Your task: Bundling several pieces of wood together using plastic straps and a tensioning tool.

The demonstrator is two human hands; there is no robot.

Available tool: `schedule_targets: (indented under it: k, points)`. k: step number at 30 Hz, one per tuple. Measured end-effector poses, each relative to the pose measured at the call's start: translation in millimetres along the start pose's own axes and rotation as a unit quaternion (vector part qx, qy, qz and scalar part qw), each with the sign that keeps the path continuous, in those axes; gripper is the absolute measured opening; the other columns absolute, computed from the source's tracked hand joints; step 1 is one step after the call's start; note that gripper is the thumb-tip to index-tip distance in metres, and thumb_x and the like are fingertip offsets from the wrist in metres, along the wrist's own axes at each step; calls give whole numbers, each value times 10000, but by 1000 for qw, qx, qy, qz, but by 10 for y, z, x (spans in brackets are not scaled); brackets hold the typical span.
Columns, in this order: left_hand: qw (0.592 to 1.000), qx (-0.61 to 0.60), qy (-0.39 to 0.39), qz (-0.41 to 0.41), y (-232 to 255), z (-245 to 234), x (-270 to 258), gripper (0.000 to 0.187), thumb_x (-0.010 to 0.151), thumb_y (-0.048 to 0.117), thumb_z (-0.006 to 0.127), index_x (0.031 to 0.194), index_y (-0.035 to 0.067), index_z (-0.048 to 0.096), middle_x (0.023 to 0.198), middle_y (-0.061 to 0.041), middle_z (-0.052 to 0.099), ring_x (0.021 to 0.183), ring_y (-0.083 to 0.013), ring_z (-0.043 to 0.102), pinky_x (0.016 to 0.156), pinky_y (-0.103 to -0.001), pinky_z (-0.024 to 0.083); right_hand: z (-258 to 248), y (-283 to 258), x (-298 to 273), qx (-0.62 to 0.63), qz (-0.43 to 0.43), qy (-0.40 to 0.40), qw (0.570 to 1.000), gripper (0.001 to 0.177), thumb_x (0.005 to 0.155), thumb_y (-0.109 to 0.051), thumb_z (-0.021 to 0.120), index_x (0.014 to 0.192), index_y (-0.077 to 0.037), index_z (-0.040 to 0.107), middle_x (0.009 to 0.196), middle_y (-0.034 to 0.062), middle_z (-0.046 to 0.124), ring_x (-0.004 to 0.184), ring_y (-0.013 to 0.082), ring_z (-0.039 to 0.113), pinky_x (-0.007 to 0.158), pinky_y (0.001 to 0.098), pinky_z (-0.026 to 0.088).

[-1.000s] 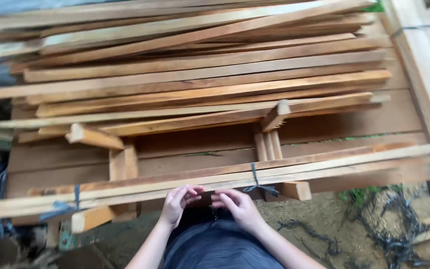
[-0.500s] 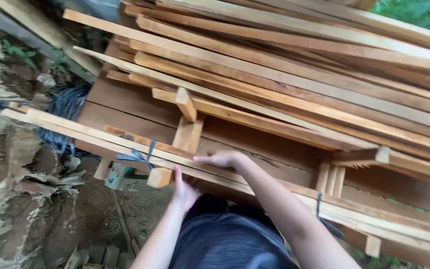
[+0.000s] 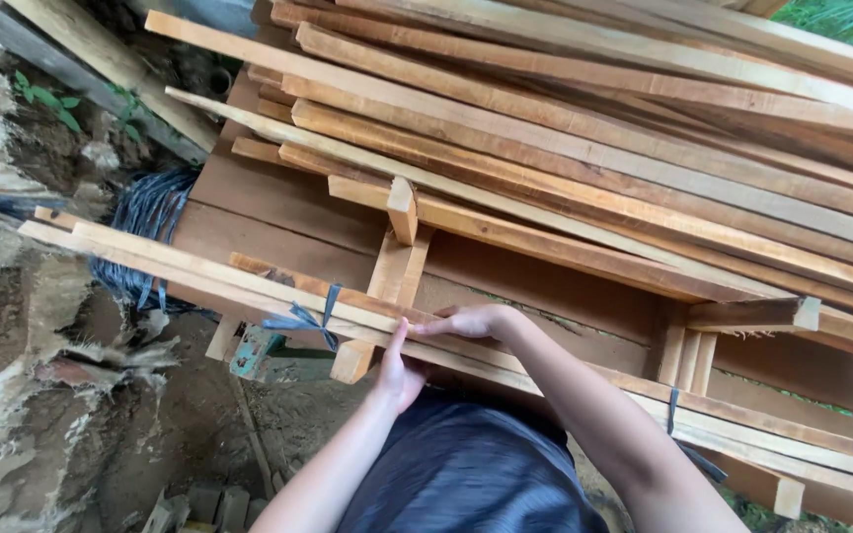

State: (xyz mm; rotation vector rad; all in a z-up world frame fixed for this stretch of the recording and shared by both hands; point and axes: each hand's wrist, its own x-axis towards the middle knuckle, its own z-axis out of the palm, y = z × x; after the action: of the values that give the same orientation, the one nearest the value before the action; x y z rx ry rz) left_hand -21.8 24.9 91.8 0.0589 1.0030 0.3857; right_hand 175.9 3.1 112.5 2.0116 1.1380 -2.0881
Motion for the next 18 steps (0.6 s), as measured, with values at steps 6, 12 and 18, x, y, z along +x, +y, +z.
schedule_targets:
  k: [6, 12, 18]
  points:
    - [999, 14, 37, 19, -16, 209, -127, 750, 899, 530, 718, 1468, 108, 472, 1499, -161, 512, 1373, -313, 474, 1208, -551, 306, -27, -290, -400, 25, -20, -6, 999, 1085, 750, -934, 432, 1538, -189, 472, 1603, 181, 421, 1526, 364, 313, 1275, 479, 233]
    - [998, 12, 61, 25, -36, 395, -172, 736, 934, 587, 632, 1506, 151, 475, 1564, -139, 484, 1438, -316, 449, 1224, -547, 318, -105, -469, -714, 83, 6, 4, 997, 1121, 723, -931, 452, 1541, -165, 480, 1598, 147, 446, 1516, 320, 352, 1257, 450, 273]
    - [994, -55, 91, 32, -78, 384, -28, 720, 906, 633, 650, 1469, 200, 532, 1533, -129, 521, 1423, -309, 477, 1236, -556, 308, -38, -470, -595, 74, -5, -1, 997, 1077, 704, -902, 545, 1494, -169, 548, 1534, 135, 533, 1471, 296, 430, 1235, 458, 313]
